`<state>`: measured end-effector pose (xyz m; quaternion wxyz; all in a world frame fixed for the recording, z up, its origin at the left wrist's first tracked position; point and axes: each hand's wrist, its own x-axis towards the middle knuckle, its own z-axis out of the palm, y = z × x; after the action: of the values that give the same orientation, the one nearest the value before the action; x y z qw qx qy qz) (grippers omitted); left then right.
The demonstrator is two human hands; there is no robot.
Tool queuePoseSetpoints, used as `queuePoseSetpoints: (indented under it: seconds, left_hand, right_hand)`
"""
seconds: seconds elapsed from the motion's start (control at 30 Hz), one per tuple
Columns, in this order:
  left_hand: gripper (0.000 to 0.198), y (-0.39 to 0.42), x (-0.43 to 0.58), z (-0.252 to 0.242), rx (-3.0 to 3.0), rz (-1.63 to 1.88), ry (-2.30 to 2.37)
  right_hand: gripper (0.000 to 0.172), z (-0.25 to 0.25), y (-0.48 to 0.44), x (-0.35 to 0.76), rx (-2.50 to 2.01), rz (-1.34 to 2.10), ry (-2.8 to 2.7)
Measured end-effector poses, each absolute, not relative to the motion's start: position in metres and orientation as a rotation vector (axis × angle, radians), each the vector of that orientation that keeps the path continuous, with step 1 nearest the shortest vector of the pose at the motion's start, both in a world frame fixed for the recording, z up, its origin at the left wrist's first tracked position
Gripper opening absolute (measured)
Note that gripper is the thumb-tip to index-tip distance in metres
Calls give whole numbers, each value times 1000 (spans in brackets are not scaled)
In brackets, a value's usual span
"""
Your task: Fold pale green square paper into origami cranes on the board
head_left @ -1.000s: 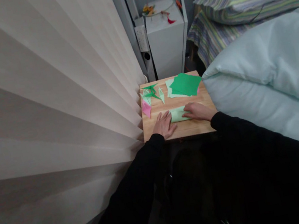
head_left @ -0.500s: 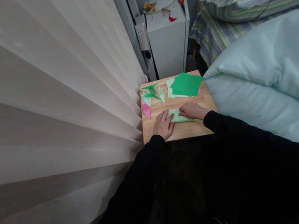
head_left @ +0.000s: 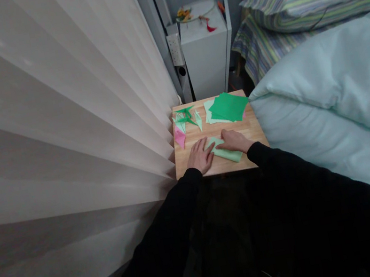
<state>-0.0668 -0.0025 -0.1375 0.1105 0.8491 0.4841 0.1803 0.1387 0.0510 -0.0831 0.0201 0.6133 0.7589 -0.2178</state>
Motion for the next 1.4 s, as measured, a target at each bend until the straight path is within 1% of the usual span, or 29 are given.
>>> queuePoseSetpoints:
  seconds: [0.13, 0.2, 0.27, 0.37, 0.4, 0.43, 0.53, 0.6, 0.67, 0.73, 0.77, 0.8, 0.87, 0.97, 1.1, 1.2, 1.3, 1.4]
  left_hand:
    - [49, -3, -66, -135, 2489, 503, 1431]
    - [50, -3, -66, -134, 2498, 493, 1433]
    - [50, -3, -65, -133, 2510, 487, 1434]
    - [50, -4, -64, -133, 2512, 474, 1440]
    - [51, -4, -64, -132, 2504, 471, 1442]
    - [51, -4, -64, -132, 2491, 475, 1441]
    - [57, -5, -65, -130, 2395, 552, 1403]
    - [65, -4, -63, -128, 2198, 701, 1397]
    - [77, -3, -54, -122, 1788, 959, 1426]
    - [88, 0, -39, -114, 1218, 1231, 1397]
    - [87, 2, -30, -109, 940, 1329, 1298]
    - [81, 4, -21, -103, 867, 1337, 1244]
    - [64, 8, -2, -90, 819, 1337, 1159]
    - [52, 11, 16, -68, 775, 1376, 1073]
    - [48, 9, 25, -38, 783, 1410, 1032]
    - [45, 10, 28, -19, 832, 1410, 1030]
    - [42, 13, 33, -8, 884, 1406, 1030]
    - [42, 16, 39, -4, 920, 1410, 1028]
  right_hand:
    - [42, -91, 52, 135, 2025, -772, 2287]
    - [39, -93, 51, 133, 2093, -813, 2268]
    - [44, -96, 49, 131, 2162, -873, 2242]
    - [60, -101, 45, 130, 2244, -996, 2214]
    - [63, -103, 44, 129, 2260, -1043, 2216]
    - [62, -104, 42, 129, 2271, -1089, 2224]
    - [46, -104, 37, 127, 2311, -1222, 2261]
    - [34, -100, 35, 126, 2352, -1305, 2295]
    - [28, -92, 34, 127, 2389, -1402, 2338]
    - [25, -83, 33, 130, 2422, -1521, 2380]
    - [24, -79, 32, 132, 2439, -1587, 2396]
    - [23, -74, 30, 134, 2458, -1655, 2408]
    - [23, -66, 26, 138, 2495, -1795, 2418]
    - [26, -53, 17, 143, 2500, -2036, 2421]
    - [36, -36, 9, 145, 2419, -2365, 2408]
    - [43, -25, 8, 148, 2374, -2530, 2386]
    - [49, -18, 9, 154, 2354, -2602, 2388]
    - [52, -14, 8, 162, 2347, -2599, 2412]
